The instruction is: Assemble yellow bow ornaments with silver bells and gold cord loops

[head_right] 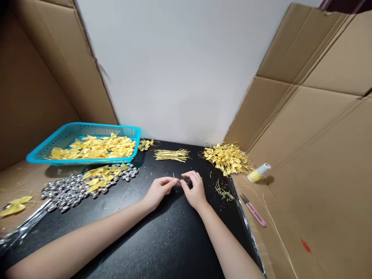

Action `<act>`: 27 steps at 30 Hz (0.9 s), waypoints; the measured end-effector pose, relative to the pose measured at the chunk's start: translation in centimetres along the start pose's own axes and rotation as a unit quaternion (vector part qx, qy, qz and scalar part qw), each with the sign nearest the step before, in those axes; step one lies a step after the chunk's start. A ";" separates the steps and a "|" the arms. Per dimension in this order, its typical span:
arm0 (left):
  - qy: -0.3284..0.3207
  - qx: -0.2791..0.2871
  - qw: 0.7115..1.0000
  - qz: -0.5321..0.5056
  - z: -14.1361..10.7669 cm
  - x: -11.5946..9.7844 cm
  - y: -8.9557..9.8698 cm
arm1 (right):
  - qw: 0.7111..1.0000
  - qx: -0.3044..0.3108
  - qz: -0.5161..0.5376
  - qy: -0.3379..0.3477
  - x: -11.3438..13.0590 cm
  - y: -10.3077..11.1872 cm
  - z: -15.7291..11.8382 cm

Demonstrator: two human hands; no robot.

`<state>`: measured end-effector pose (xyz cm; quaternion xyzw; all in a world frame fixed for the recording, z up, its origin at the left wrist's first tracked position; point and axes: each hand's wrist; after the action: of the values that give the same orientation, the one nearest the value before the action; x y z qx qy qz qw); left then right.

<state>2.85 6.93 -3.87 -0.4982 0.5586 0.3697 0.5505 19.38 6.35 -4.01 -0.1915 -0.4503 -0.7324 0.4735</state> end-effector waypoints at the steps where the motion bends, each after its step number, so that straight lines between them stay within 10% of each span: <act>1: 0.003 0.016 1.000 0.012 0.0 -0.1 0.0 | 1.000 -0.006 0.016 -0.005 -0.1 0.2 0.0; 9: 0.025 0.106 0.991 0.084 0.0 -0.1 0.4 | 0.985 0.057 0.157 -0.048 -0.1 0.1 -0.1; 19: 0.062 0.082 0.995 -0.004 -0.1 -0.6 1.0 | 0.985 -0.026 0.151 -0.073 -0.2 0.3 -0.5; 27: 0.104 0.015 0.991 -0.087 0.0 -0.4 0.9 | 0.992 -0.019 -0.038 0.123 1.9 -0.4 -1.2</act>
<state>1.90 7.23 -3.60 -0.5724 0.5731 0.2580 0.5266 18.31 4.39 -3.42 -0.0923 -0.3815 -0.7764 0.4932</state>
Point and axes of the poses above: each hand's wrist, its own z-axis towards the middle knuckle, its own y-axis out of the back of the hand, x = y × z, and after that the axes turned 5 degrees about y, right-handed
